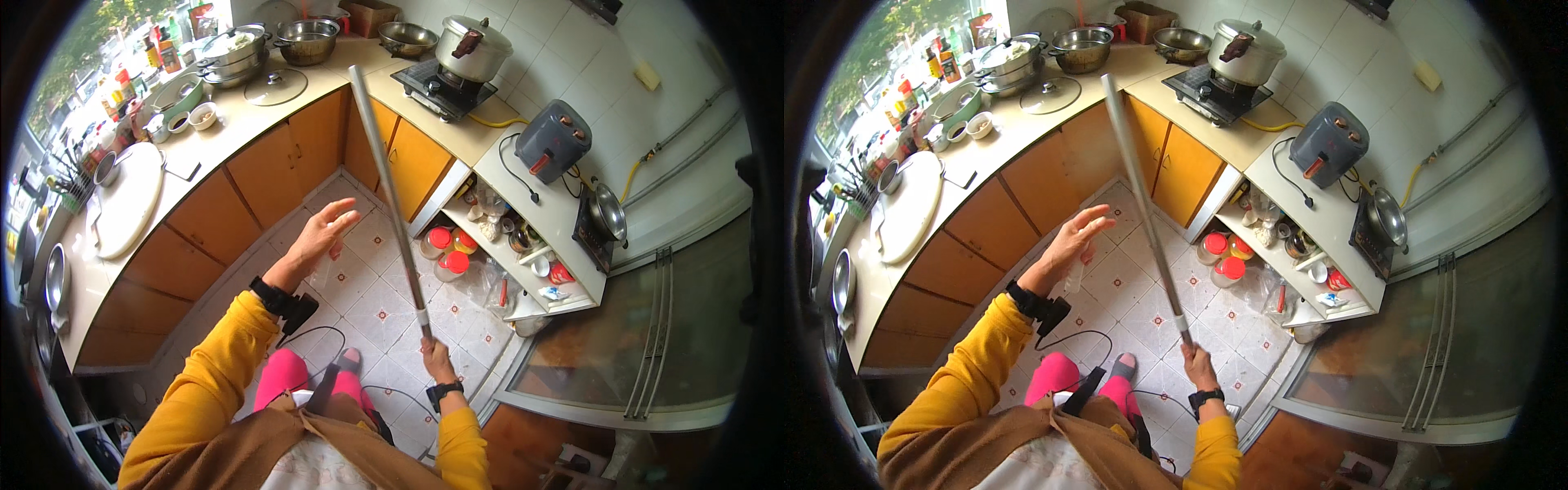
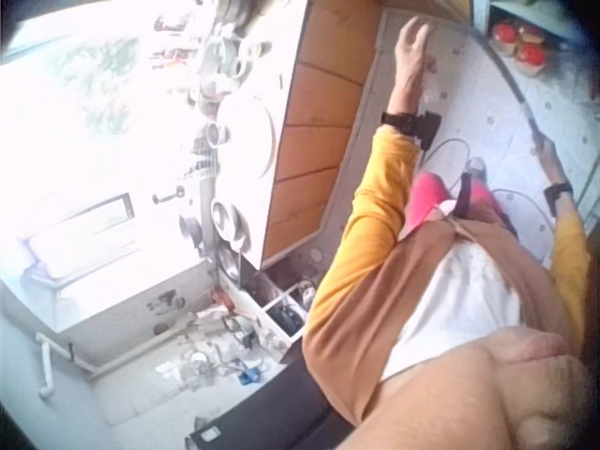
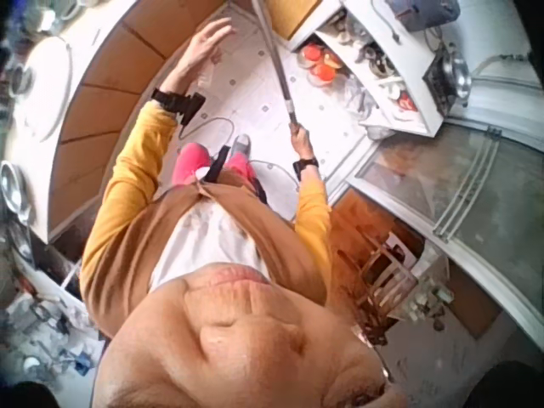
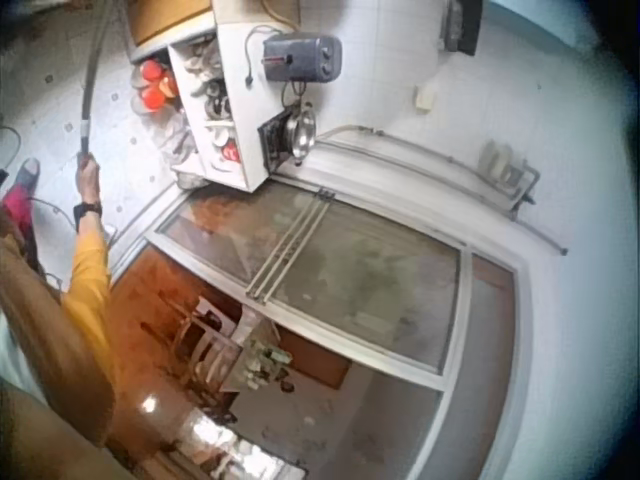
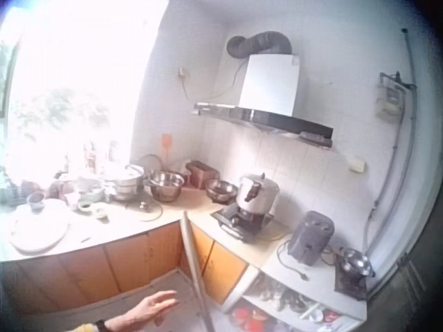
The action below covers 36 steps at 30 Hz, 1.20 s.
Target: The person assembles a broom by connecting the handle to the brush head in the kitchen, then walks to the bathroom to retrieve a second handle segment. They return to the kitchen and attach the second segment to complete the broom.
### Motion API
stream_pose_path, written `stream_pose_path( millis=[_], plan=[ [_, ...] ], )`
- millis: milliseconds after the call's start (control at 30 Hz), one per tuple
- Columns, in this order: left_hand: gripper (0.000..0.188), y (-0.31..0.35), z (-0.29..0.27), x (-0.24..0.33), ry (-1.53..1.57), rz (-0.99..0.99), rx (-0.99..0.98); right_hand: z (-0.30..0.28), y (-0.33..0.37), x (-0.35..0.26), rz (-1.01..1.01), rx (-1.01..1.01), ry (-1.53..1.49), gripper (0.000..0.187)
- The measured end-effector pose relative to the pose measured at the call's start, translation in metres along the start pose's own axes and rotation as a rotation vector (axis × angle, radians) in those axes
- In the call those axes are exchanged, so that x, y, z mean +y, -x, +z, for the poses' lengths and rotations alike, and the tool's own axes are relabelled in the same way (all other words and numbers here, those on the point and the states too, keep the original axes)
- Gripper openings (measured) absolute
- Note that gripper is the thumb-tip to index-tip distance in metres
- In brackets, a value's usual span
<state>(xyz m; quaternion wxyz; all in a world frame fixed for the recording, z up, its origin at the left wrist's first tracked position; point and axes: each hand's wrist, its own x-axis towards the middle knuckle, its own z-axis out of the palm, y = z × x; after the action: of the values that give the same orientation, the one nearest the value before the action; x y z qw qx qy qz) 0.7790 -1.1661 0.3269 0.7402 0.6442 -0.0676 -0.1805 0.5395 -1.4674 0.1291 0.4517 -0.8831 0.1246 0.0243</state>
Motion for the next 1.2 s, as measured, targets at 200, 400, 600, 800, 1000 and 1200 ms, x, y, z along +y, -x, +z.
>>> stream_pose_path(
  millis=[200,400,600,800,1000,1200],
  plan=[
    [0.047,-0.027,-0.090,-0.026,0.047,-0.299,-0.163,0.012,-0.082,-0.056,0.156,0.118,0.035,0.065],
    [0.042,-0.099,-0.142,-0.019,0.073,-0.405,-0.306,0.028,-0.115,-0.107,0.353,0.214,0.053,0.063],
    [0.045,-0.176,-0.094,-0.042,0.010,-0.485,-0.496,0.043,-0.153,-0.095,0.517,0.205,0.112,0.071],
    [0.052,-0.235,-0.032,-0.068,-0.182,-0.585,-0.663,0.046,-0.193,-0.079,0.677,0.116,-0.012,0.078],
    [0.053,-0.281,0.036,-0.088,-0.180,-0.523,-0.683,0.033,-0.219,-0.100,0.646,0.145,-0.015,0.080],
    [0.038,-0.323,0.062,-0.101,-0.086,-0.589,-0.721,0.028,-0.239,-0.126,0.708,0.168,0.005,0.077]
  ],
)
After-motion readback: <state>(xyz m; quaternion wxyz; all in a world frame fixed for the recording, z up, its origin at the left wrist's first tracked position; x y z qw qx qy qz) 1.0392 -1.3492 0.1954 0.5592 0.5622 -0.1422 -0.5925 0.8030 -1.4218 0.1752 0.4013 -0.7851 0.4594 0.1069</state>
